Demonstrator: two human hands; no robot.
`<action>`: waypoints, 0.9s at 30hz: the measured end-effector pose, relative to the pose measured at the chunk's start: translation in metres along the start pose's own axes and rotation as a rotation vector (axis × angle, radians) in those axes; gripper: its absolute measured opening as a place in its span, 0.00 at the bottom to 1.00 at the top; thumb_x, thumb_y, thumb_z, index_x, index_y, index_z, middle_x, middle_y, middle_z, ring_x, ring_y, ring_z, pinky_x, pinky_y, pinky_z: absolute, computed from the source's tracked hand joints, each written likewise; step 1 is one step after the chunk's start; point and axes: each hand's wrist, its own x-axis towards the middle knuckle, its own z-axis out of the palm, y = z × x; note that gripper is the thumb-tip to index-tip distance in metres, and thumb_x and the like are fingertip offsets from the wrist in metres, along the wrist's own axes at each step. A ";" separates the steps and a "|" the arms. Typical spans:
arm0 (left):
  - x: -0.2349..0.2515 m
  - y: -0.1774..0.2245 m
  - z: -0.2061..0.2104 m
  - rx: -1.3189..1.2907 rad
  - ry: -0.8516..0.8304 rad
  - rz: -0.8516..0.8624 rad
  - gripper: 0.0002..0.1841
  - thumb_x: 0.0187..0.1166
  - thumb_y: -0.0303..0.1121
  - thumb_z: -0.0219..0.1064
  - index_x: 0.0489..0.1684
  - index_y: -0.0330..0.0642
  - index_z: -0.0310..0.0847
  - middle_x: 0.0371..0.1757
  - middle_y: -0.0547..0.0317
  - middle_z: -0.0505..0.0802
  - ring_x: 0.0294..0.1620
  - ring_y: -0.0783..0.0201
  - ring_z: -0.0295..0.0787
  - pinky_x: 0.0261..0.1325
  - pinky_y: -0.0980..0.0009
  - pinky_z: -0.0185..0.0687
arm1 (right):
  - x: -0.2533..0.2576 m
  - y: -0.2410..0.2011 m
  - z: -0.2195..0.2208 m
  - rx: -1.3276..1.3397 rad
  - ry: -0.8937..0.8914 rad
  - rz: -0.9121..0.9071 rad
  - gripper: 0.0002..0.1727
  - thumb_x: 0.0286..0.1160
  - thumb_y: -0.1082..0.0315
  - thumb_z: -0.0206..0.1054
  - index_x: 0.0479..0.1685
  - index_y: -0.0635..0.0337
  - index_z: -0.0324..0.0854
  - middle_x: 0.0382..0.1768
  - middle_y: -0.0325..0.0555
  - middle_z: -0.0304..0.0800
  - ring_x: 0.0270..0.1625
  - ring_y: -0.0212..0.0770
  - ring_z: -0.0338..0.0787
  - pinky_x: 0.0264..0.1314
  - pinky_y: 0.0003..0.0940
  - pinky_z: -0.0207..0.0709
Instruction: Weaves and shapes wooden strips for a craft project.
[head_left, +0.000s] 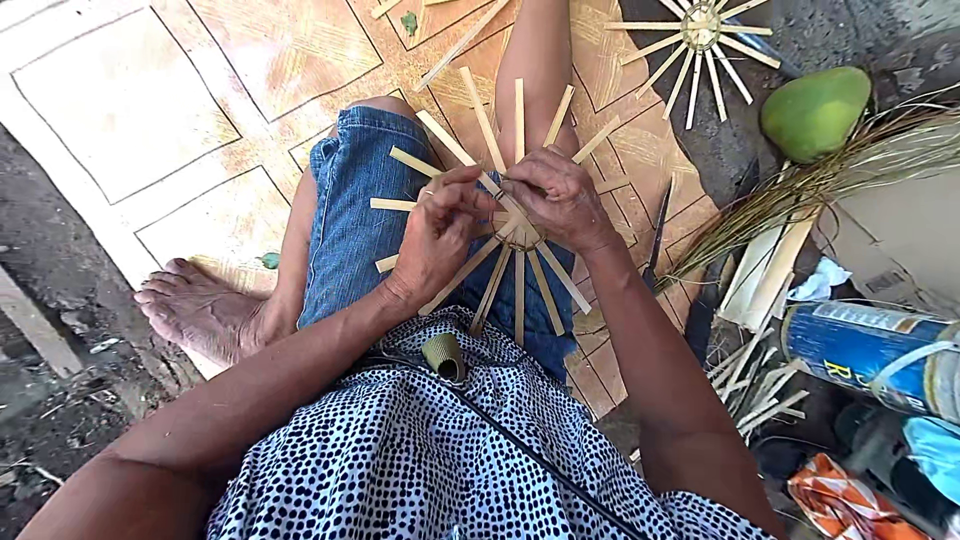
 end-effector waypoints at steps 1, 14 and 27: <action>0.001 0.004 -0.003 -0.023 0.002 -0.095 0.14 0.80 0.22 0.56 0.47 0.39 0.90 0.83 0.50 0.78 0.79 0.63 0.78 0.73 0.65 0.80 | 0.003 -0.001 0.001 0.014 0.032 0.041 0.08 0.78 0.71 0.70 0.42 0.67 0.93 0.39 0.54 0.94 0.46 0.46 0.92 0.55 0.35 0.83; 0.066 0.022 -0.022 -0.593 0.084 -0.907 0.08 0.86 0.33 0.61 0.56 0.46 0.83 0.40 0.65 0.86 0.33 0.71 0.80 0.37 0.75 0.77 | 0.011 0.001 0.013 0.132 0.062 0.311 0.15 0.87 0.66 0.61 0.58 0.68 0.86 0.37 0.47 0.93 0.33 0.30 0.88 0.42 0.27 0.84; 0.034 -0.005 -0.004 -0.344 0.178 -0.434 0.18 0.89 0.30 0.58 0.72 0.36 0.80 0.59 0.58 0.94 0.52 0.68 0.93 0.54 0.70 0.89 | 0.018 0.006 0.010 -0.036 -0.156 0.167 0.16 0.83 0.70 0.60 0.58 0.55 0.94 0.33 0.49 0.84 0.37 0.44 0.83 0.43 0.39 0.75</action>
